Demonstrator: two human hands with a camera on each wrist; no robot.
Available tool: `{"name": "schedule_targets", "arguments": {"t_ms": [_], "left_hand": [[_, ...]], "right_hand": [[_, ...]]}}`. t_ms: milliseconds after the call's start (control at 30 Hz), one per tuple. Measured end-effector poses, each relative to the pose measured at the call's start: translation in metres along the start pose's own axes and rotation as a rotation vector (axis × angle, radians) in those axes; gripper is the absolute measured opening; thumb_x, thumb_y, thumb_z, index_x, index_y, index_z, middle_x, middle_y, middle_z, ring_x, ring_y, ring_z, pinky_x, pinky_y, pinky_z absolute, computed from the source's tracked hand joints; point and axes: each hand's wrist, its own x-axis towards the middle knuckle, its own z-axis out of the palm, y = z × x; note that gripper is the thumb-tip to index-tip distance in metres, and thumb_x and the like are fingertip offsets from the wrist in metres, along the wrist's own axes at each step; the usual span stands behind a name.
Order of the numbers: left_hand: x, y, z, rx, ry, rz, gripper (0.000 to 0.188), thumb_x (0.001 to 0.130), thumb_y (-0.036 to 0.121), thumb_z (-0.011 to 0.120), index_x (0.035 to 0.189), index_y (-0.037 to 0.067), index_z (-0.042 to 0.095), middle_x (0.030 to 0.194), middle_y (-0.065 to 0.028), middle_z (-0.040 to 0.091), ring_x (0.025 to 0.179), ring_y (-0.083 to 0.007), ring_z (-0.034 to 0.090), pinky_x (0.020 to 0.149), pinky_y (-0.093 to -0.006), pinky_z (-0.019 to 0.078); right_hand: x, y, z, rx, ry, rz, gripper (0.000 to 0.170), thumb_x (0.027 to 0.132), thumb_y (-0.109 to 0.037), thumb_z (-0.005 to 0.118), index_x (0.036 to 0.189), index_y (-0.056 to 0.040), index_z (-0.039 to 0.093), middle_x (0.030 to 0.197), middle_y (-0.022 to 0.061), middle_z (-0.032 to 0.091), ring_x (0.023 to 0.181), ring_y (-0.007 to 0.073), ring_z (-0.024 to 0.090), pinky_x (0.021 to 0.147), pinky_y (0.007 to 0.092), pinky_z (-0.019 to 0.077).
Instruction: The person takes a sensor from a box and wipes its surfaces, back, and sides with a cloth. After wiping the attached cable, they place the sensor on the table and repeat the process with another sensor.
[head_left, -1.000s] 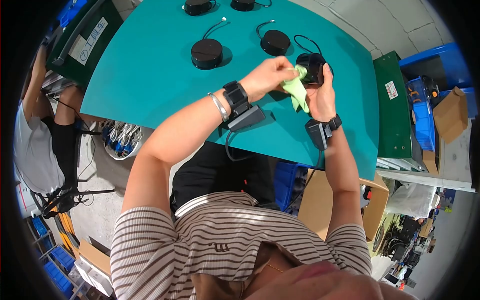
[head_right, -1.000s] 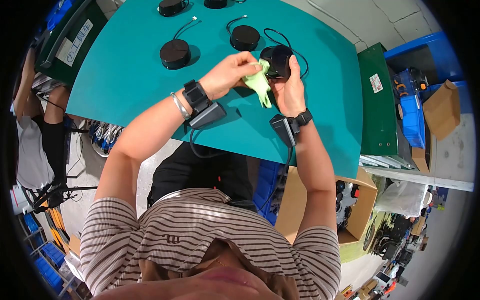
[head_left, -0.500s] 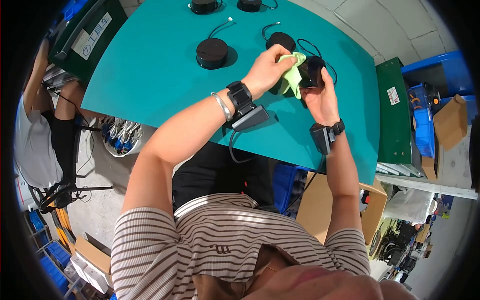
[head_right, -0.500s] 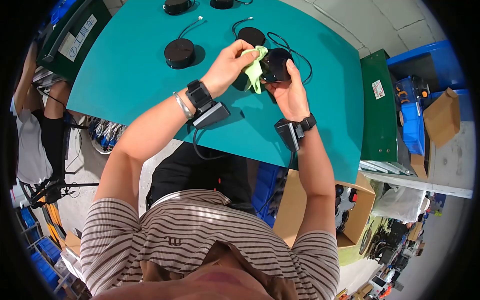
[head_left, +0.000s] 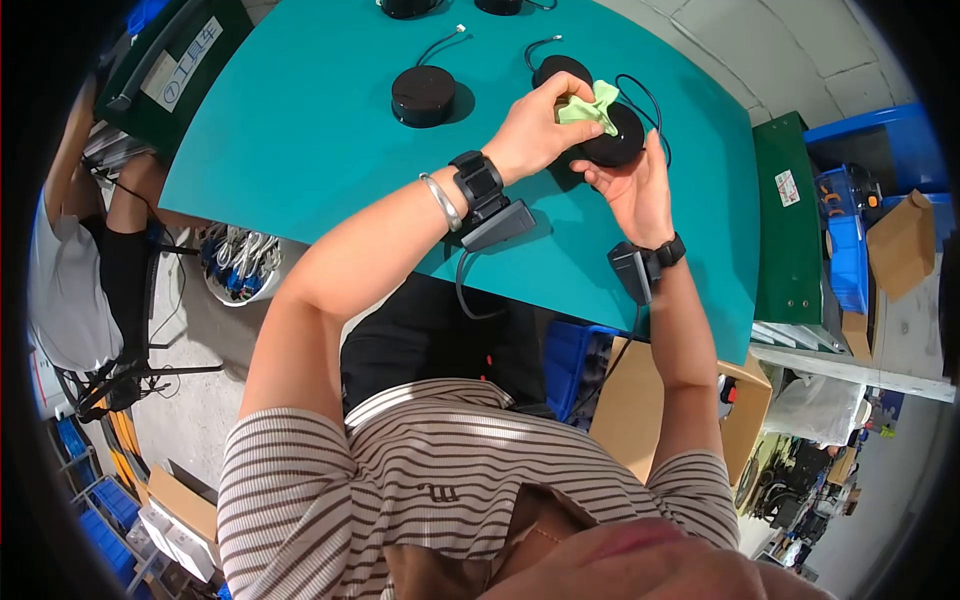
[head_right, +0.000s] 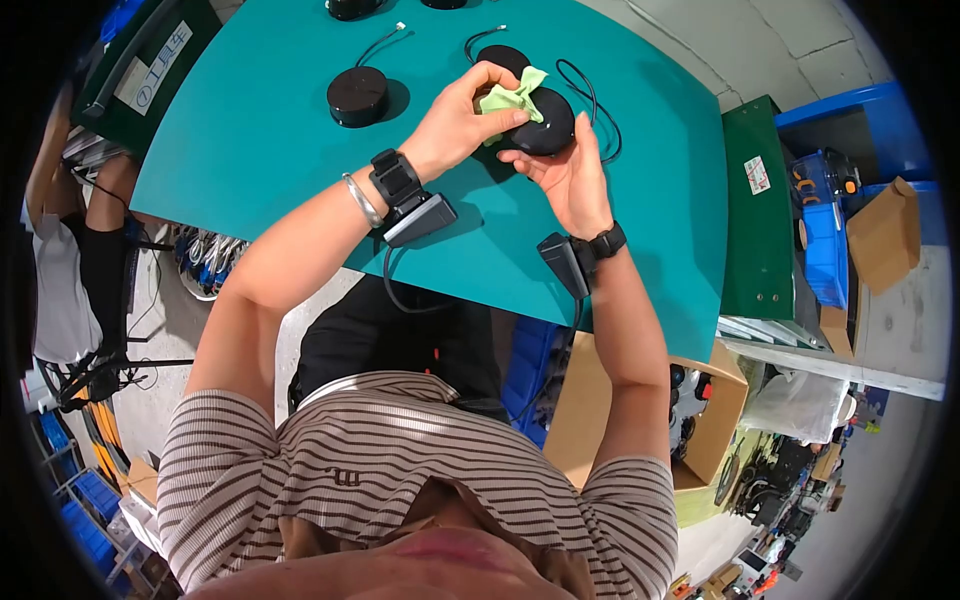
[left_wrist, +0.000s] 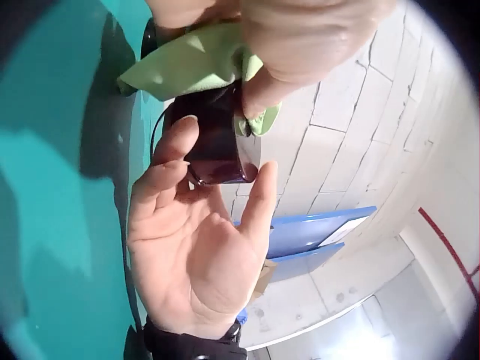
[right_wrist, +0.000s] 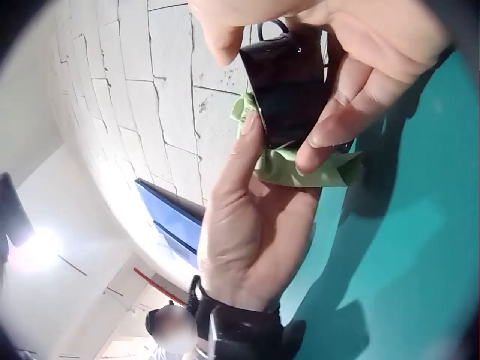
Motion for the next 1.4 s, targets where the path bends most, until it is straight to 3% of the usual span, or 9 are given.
{"name": "schedule_targets", "arguments": {"t_ms": [267, 400, 433, 667, 867, 1000, 1267, 1333, 1400], "left_hand": [[-0.001, 0.011, 0.002, -0.183, -0.094, -0.054, 0.024, 0.088, 0.021, 0.068, 0.103, 0.003, 0.061, 0.107, -0.0012, 0.059, 0.096, -0.0094, 0.055, 0.084, -0.0258, 0.0456], [0.0, 0.001, 0.0, 0.198, 0.032, 0.184, 0.02, 0.085, 0.023, 0.069, 0.096, 0.006, 0.065, 0.113, -0.0027, 0.056, 0.095, -0.0127, 0.057, 0.084, -0.0251, 0.0449], [-0.001, -0.001, 0.0, 0.417, 0.09, 0.25, 0.018, 0.084, 0.021, 0.07, 0.094, 0.007, 0.066, 0.112, -0.0029, 0.054, 0.094, -0.0137, 0.057, 0.083, -0.0251, 0.0453], [-0.008, 0.011, 0.007, 0.407, -0.034, 0.321, 0.017, 0.083, 0.016, 0.069, 0.096, 0.008, 0.064, 0.098, -0.0037, 0.051, 0.08, -0.0172, 0.054, 0.071, -0.0296, 0.0456], [-0.005, 0.006, 0.007, 0.416, 0.071, 0.196, 0.022, 0.084, 0.014, 0.068, 0.104, 0.008, 0.063, 0.099, -0.0056, 0.052, 0.087, -0.0198, 0.056, 0.077, -0.0311, 0.0472], [-0.007, 0.007, 0.005, 0.377, -0.153, 0.3, 0.033, 0.083, 0.015, 0.07, 0.115, 0.011, 0.064, 0.104, -0.0052, 0.053, 0.093, -0.018, 0.055, 0.081, -0.0297, 0.0468], [-0.005, 0.004, 0.004, 0.444, 0.018, 0.203, 0.03, 0.083, 0.022, 0.068, 0.11, 0.009, 0.066, 0.108, -0.0066, 0.055, 0.097, -0.0211, 0.057, 0.083, -0.0318, 0.047], [-0.007, 0.005, 0.006, 0.559, -0.07, 0.445, 0.031, 0.081, 0.024, 0.067, 0.109, 0.009, 0.066, 0.11, -0.0072, 0.055, 0.102, -0.024, 0.055, 0.089, -0.035, 0.0452], [-0.007, 0.007, 0.009, 0.545, -0.107, 0.447, 0.032, 0.08, 0.025, 0.066, 0.108, 0.009, 0.066, 0.11, -0.0077, 0.055, 0.106, -0.0264, 0.053, 0.092, -0.0374, 0.0432]], "right_hand": [[-0.001, -0.004, -0.01, 0.289, -0.099, 0.163, 0.062, 0.098, -0.057, 0.029, 0.125, -0.0054, 0.05, 0.109, 0.0104, 0.061, 0.082, 0.0244, 0.063, 0.07, 0.0296, 0.051], [0.0, -0.002, -0.012, 0.295, -0.109, 0.137, 0.06, 0.098, -0.056, 0.029, 0.122, -0.0054, 0.052, 0.103, 0.0074, 0.061, 0.079, 0.0198, 0.058, 0.069, 0.0282, 0.047], [0.0, -0.002, -0.01, 0.272, -0.092, 0.125, 0.059, 0.099, -0.055, 0.029, 0.121, -0.0057, 0.052, 0.101, 0.0063, 0.061, 0.077, 0.0182, 0.056, 0.069, 0.0278, 0.0454], [-0.002, 0.004, -0.001, 0.112, -0.006, 0.106, 0.056, 0.099, -0.054, 0.029, 0.123, -0.0081, 0.05, 0.101, 0.0037, 0.059, 0.079, 0.0144, 0.053, 0.07, 0.0289, 0.0452], [-0.002, 0.007, -0.003, 0.09, -0.121, 0.134, 0.055, 0.1, -0.053, 0.025, 0.121, -0.0081, 0.049, 0.1, 0.004, 0.058, 0.079, 0.0152, 0.053, 0.072, 0.0303, 0.0465], [-0.002, 0.002, 0.007, 0.145, 0.006, 0.112, 0.054, 0.1, -0.053, 0.024, 0.119, -0.0086, 0.049, 0.099, 0.0043, 0.058, 0.079, 0.0158, 0.054, 0.071, 0.0306, 0.0467], [-0.004, 0.006, 0.002, 0.039, -0.073, 0.12, 0.063, 0.098, -0.06, 0.018, 0.117, -0.0081, 0.049, 0.093, 0.0052, 0.058, 0.069, 0.0166, 0.056, 0.064, 0.029, 0.0465], [-0.004, 0.01, 0.001, -0.048, -0.059, 0.107, 0.066, 0.096, -0.062, 0.017, 0.117, -0.0077, 0.049, 0.093, 0.0058, 0.058, 0.07, 0.0169, 0.057, 0.064, 0.0291, 0.0477], [-0.005, 0.008, 0.005, -0.139, -0.04, 0.085, 0.069, 0.096, -0.064, 0.017, 0.117, -0.0065, 0.048, 0.092, 0.0067, 0.058, 0.071, 0.017, 0.058, 0.064, 0.0293, 0.0488]]}}
